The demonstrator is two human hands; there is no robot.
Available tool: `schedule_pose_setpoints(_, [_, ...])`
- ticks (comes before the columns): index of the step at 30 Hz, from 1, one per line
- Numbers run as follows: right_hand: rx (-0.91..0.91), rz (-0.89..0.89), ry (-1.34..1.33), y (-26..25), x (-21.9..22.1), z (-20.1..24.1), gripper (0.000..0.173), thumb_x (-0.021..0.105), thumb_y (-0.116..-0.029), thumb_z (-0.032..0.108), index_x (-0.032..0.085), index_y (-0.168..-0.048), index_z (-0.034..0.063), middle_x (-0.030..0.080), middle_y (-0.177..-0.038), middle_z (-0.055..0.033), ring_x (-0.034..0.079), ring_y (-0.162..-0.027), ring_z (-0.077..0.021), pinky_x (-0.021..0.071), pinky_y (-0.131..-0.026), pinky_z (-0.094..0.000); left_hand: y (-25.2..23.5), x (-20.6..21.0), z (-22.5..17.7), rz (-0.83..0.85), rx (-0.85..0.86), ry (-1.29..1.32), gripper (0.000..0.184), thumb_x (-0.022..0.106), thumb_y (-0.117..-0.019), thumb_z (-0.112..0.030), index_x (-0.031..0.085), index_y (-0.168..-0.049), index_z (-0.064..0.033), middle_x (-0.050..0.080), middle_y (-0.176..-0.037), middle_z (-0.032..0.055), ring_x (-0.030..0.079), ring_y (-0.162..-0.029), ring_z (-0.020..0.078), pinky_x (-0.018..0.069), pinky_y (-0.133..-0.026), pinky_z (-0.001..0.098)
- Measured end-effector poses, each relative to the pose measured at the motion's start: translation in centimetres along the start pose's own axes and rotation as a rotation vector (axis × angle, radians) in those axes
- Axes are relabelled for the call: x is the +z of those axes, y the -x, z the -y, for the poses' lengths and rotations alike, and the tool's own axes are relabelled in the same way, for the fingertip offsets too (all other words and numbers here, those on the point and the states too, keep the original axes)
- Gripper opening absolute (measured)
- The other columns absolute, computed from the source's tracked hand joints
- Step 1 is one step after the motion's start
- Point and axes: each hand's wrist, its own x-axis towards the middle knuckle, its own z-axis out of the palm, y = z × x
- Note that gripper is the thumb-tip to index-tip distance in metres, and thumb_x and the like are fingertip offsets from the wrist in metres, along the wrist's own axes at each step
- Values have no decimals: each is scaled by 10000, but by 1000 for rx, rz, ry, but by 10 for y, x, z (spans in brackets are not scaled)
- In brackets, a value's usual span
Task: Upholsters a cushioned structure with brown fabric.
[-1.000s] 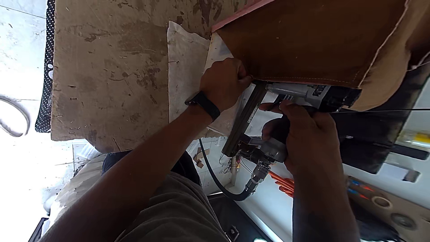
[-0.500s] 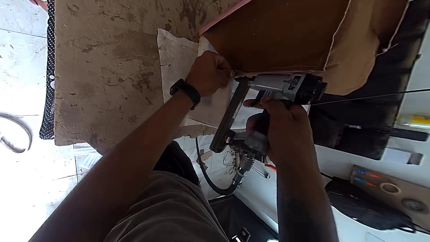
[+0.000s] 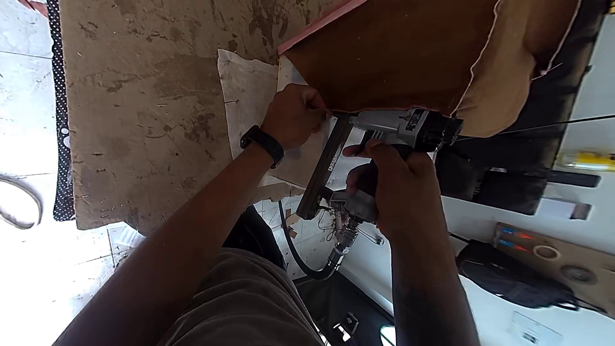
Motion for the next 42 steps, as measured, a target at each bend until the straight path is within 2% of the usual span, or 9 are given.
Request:
schedule_pose_setpoints(12, [2, 19, -4, -2, -1, 1, 269, 514, -1087, 298, 603, -1129, 48, 747, -921, -123, 671, -520, -252, 608, -481, -375, 0, 0, 0, 9, 4, -14, 134, 763, -943, -179, 712, -936, -56, 749, -799, 41, 747, -694, 156, 669, -689, 357])
schedule_pose_setpoints(16, [-55, 13, 60, 7, -36, -17, 344, 499, -1081, 382, 683, -1174, 108, 700, -757, -127, 645, -517, -249, 580, -483, -403, 2, -2, 1, -7, 4, 17, 143, 757, -945, -169, 721, -973, -33, 750, -815, 67, 750, -705, 180, 670, -695, 375])
schedule_pose_setpoints(21, [-51, -103, 66, 15, -123, -91, 299, 515, -1061, 333, 663, -1164, 95, 668, -704, -120, 635, -509, -252, 581, -481, -411, 17, -16, 5, -87, 40, 31, 151, 723, -965, -138, 710, -1022, 1, 746, -883, 108, 748, -747, 214, 666, -721, 397])
schedule_pose_setpoints(25, [20, -169, 39, 19, -186, -170, 300, 509, -1053, 289, 650, -1153, 43, 658, -655, -85, 638, -491, -215, 582, -469, -376, 57, -15, 3, -155, 130, -264, 184, 708, -980, -227, 711, -1050, -57, 735, -914, 62, 735, -784, 194, 660, -749, 419])
schedule_pose_setpoints(28, [89, -205, -20, 7, -227, -229, 287, 523, -1047, 291, 626, -1127, 35, 654, -628, -64, 642, -486, -200, 582, -477, -371, 94, 27, -11, -145, 213, -560, 161, 697, -986, -287, 725, -1042, -139, 731, -933, -18, 715, -803, 123, 642, -724, 376])
schedule_pose_setpoints(34, [29, -173, -351, -136, -282, -352, 303, 482, -1083, 290, 629, -1177, 43, 728, -840, -84, 633, -499, -176, 581, -471, -353, 72, 184, -1, -99, 455, -1009, 179, 657, -993, -361, 769, -1020, -223, 711, -946, -95, 683, -892, 30, 616, -794, 302])
schedule_pose_setpoints(38, [78, 74, -457, -279, -284, -417, 363, 429, -1097, 371, 581, -1261, 85, 746, -1008, -97, 636, -524, -183, 572, -482, -364, 9, 267, 19, -150, 459, -1266, 243, 621, -1008, -320, 751, -1182, -213, 701, -1230, -39, 579, -1282, 137, 493, -1096, 374])
schedule_pose_setpoints(40, [108, 192, -485, -333, -278, -439, 398, 425, -1097, 408, 579, -1269, 83, 745, -1021, -110, 644, -540, -191, 574, -497, -367, -19, 300, 32, -228, 417, -1339, 266, 608, -1009, -322, 735, -1219, -219, 683, -1289, -42, 555, -1317, 148, 483, -1088, 390])
schedule_pose_setpoints(42, [117, 270, -497, -378, -278, -451, 425, 429, -1090, 435, 579, -1269, 81, 747, -1044, -115, 655, -566, -189, 570, -510, -352, -41, 328, 35, -348, 378, -1356, 263, 619, -1002, -299, 737, -1222, -217, 696, -1264, -26, 611, -1232, 159, 530, -1015, 403])
